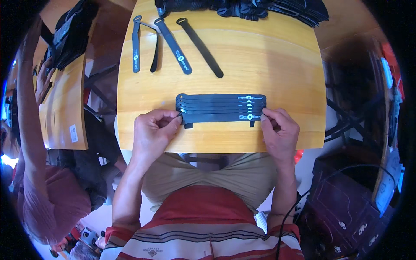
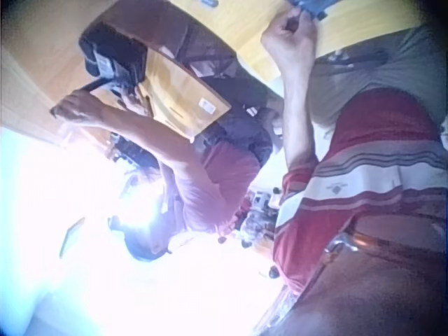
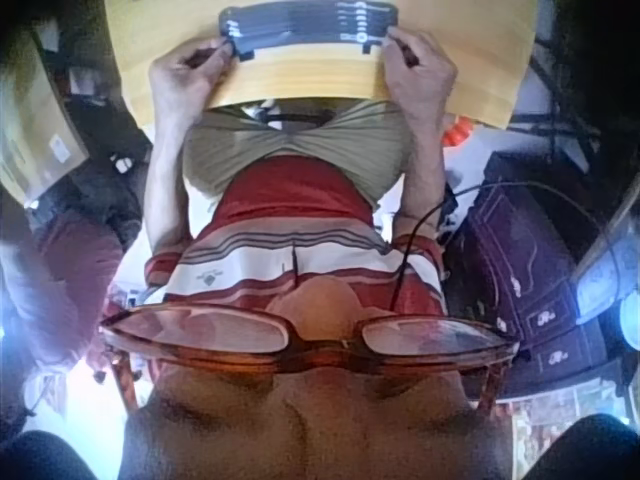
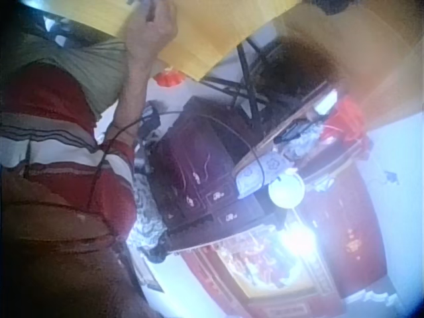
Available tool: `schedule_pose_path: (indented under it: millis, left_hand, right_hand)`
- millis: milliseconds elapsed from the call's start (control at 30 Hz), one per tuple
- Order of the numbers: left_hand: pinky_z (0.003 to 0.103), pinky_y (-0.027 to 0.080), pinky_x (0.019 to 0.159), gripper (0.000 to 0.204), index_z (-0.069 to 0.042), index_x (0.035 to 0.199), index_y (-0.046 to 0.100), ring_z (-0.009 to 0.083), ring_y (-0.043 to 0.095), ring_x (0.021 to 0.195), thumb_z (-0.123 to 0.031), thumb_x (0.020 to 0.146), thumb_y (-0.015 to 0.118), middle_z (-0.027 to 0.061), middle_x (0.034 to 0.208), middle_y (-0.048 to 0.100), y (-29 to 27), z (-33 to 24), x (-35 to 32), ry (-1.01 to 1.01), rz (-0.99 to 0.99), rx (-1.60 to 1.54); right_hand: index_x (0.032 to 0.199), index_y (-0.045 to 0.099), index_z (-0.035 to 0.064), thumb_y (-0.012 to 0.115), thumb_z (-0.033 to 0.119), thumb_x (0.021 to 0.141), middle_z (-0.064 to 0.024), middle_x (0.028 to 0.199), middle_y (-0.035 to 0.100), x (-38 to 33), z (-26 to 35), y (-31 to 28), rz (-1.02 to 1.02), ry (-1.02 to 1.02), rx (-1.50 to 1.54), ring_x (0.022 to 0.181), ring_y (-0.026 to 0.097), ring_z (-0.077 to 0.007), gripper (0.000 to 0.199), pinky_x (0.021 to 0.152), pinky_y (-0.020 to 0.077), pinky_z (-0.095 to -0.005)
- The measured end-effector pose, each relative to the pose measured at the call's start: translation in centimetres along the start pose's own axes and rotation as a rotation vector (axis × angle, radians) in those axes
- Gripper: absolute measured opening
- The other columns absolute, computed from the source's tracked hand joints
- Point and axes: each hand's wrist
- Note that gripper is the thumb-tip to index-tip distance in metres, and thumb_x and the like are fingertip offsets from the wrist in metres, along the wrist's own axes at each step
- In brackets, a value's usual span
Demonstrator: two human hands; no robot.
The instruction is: Assembling, organizing, and measuring black textile strips or labels at a workbench.
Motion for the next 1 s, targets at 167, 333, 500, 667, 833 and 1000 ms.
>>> schedule_pose_path:
  millis: [167, 333, 500, 667, 833, 1000]
  left_hand:
    - [0.021, 0.047, 0.057, 0.011, 0.006, 0.097, 0.074, 0.0035, 0.058, 0.062, -0.003, 0.090, 0.073, 0.0014, 0.070, 0.068, -0.08, 0.35, 0.17, 0.009, 0.001, 0.005]
    - [0.022, 0.049, 0.058, 0.012, 0.006, 0.097, 0.075, 0.0042, 0.059, 0.063, -0.002, 0.089, 0.074, 0.0028, 0.072, 0.070, -0.40, 0.70, 0.30, 0.029, 0.018, 0.017]
    - [0.024, 0.051, 0.060, 0.013, 0.006, 0.096, 0.075, 0.0078, 0.066, 0.065, -0.004, 0.087, 0.075, 0.0080, 0.075, 0.074, -0.40, 0.39, 0.28, 0.083, 0.023, 0.069]
    - [0.026, 0.052, 0.060, 0.014, 0.005, 0.095, 0.075, 0.0092, 0.067, 0.065, -0.006, 0.086, 0.076, 0.0102, 0.076, 0.074, -0.50, 0.84, 0.55, 0.084, 0.029, 0.058]
    - [0.027, 0.052, 0.060, 0.014, 0.004, 0.095, 0.075, 0.0096, 0.067, 0.064, -0.007, 0.086, 0.077, 0.0107, 0.076, 0.075, -0.51, 1.01, 0.64, 0.114, 0.024, 0.062]
    - [0.031, 0.053, 0.062, 0.015, 0.003, 0.096, 0.075, 0.0147, 0.068, 0.065, -0.007, 0.084, 0.077, 0.0130, 0.076, 0.074, -0.57, 1.04, 0.66, 0.159, 0.015, 0.158]
  right_hand:
    - [0.097, 0.073, -0.0034, 0.070, -0.002, 0.086, -0.0105, 0.078, 0.065, 0.03, -0.03, -0.01, -0.005, -0.038, -0.052, 0.065, 0.063, -0.0166, 0.012, 0.060, 0.0493, -0.0295]
    - [0.098, 0.073, -0.0031, 0.070, 0.000, 0.087, -0.0122, 0.082, 0.066, -0.09, 0.52, 0.18, -0.005, -0.020, -0.040, 0.066, 0.064, -0.0200, 0.013, 0.063, 0.0507, -0.0311]
    - [0.100, 0.074, -0.0029, 0.069, 0.000, 0.087, -0.0127, 0.084, 0.067, -0.04, -0.22, -0.10, 0.003, -0.099, -0.119, 0.068, 0.064, -0.0192, 0.014, 0.064, 0.0505, -0.0306]
    - [0.101, 0.074, -0.0034, 0.069, -0.001, 0.087, -0.0132, 0.083, 0.067, -0.09, 0.45, -0.11, 0.014, 0.002, -0.060, 0.068, 0.063, -0.0190, 0.015, 0.064, 0.0498, -0.0306]
    - [0.102, 0.073, -0.0042, 0.068, -0.002, 0.088, -0.0134, 0.081, 0.066, 0.02, 0.12, -0.17, 0.021, -0.037, -0.085, 0.066, 0.062, -0.0195, 0.015, 0.063, 0.0494, -0.0310]
    - [0.102, 0.073, -0.0043, 0.068, -0.002, 0.088, -0.0136, 0.081, 0.065, 0.06, 0.44, -0.14, 0.018, -0.094, -0.150, 0.067, 0.063, -0.0203, 0.015, 0.064, 0.0498, -0.0314]
Point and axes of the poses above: each hand's wrist, its own x-axis towards the middle knuckle, its own y-axis out of the palm, z = x × y
